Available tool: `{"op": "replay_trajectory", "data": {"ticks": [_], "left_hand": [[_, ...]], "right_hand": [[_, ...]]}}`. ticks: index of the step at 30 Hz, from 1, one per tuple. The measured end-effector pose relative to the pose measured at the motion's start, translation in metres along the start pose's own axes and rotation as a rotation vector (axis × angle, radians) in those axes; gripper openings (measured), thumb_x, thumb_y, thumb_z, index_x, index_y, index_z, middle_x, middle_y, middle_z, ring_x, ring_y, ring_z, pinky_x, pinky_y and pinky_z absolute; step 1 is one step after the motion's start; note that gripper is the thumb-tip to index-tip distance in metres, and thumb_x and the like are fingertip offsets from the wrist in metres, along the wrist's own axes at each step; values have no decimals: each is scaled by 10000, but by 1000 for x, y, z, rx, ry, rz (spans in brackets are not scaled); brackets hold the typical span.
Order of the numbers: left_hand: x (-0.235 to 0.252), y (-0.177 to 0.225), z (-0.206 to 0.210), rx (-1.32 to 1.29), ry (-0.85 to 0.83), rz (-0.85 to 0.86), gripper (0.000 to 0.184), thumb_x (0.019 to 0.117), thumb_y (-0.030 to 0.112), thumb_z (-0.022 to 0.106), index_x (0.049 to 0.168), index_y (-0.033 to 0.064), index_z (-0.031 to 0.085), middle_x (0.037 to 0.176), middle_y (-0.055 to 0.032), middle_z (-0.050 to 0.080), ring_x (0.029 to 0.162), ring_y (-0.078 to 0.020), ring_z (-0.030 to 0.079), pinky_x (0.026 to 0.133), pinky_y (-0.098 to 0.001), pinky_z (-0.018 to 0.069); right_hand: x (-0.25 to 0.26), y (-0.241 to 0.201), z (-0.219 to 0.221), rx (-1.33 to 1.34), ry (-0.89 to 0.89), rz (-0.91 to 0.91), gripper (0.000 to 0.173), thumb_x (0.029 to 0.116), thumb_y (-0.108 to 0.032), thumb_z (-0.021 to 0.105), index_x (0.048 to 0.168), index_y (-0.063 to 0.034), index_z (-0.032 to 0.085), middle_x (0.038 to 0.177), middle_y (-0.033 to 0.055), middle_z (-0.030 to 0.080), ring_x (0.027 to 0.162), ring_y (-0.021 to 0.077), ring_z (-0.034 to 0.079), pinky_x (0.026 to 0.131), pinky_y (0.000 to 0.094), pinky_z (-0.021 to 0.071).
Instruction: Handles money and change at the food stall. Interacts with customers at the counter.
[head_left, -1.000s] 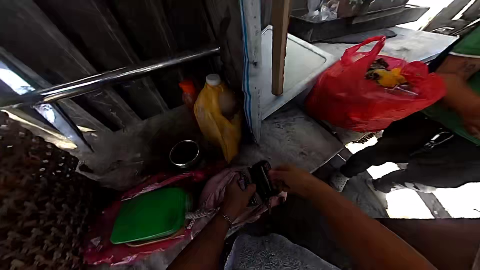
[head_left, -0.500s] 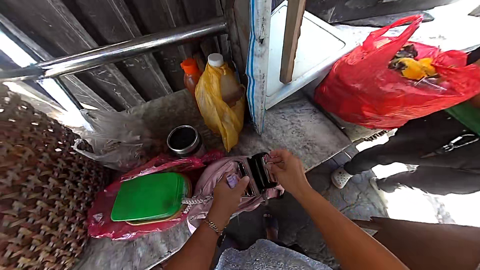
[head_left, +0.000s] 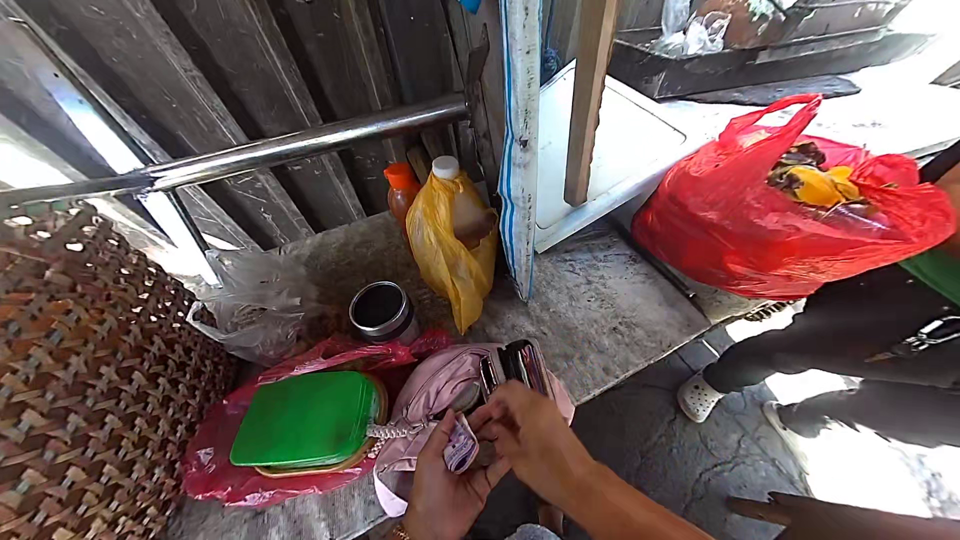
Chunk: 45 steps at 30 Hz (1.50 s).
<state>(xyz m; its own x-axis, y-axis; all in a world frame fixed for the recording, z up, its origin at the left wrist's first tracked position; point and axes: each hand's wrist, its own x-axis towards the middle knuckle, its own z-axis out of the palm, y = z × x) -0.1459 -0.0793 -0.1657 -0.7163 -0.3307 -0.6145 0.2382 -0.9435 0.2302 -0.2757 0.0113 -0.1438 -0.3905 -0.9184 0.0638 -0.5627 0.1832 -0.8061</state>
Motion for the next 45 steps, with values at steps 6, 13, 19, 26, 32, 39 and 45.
{"op": "replay_trajectory", "data": {"ticks": [6,13,19,26,32,39,45], "left_hand": [[4,-6,-6,-117,-39,17,691,1090,502,194,1087,4,673,980,-211,739,865,-334,748,737,-466,633],[7,12,4,124,-249,-18,810,1076,567,80,1239,-21,613,974,-196,727,862,-293,738,772,-404,627],[5,1,15,364,-242,-40,647,1056,598,169,1031,95,574,732,-47,626,614,-125,617,586,-256,546],[3,-9,6,366,-162,19,610,1031,619,316,1140,73,564,831,-92,672,658,-154,658,581,-281,567],[0,-8,-6,562,-224,-22,762,974,744,172,1069,120,597,752,-40,654,597,-110,611,546,-248,530],[10,1,-1,990,42,275,262,1086,225,485,1042,38,664,572,54,458,425,-39,393,414,-199,366],[47,23,43,1657,212,518,726,784,410,860,1259,-41,548,905,-140,644,818,-271,638,795,-478,542]], "right_hand": [[-8,1,-4,-32,10,-114,250,944,-44,625,1185,-15,685,1090,144,713,891,220,724,808,365,620],[-1,15,-51,-45,198,-51,251,973,-226,624,1153,-70,705,1062,60,716,941,139,703,815,323,612],[11,-10,-31,-70,-134,100,477,960,-528,621,1097,-98,775,1322,148,617,1250,378,532,1041,595,425],[0,-11,-21,100,-182,206,442,824,-369,778,1167,-101,700,1440,135,519,1324,357,467,1053,544,433],[-17,-6,-4,127,-178,190,394,944,-227,657,1251,21,649,1246,211,631,1186,345,583,1035,494,462],[-19,29,-62,178,150,365,258,965,-246,643,1093,-23,662,887,75,686,773,165,680,738,379,583],[2,32,-32,547,273,441,310,971,-157,644,1208,31,580,994,120,711,848,187,723,771,376,624]]}}
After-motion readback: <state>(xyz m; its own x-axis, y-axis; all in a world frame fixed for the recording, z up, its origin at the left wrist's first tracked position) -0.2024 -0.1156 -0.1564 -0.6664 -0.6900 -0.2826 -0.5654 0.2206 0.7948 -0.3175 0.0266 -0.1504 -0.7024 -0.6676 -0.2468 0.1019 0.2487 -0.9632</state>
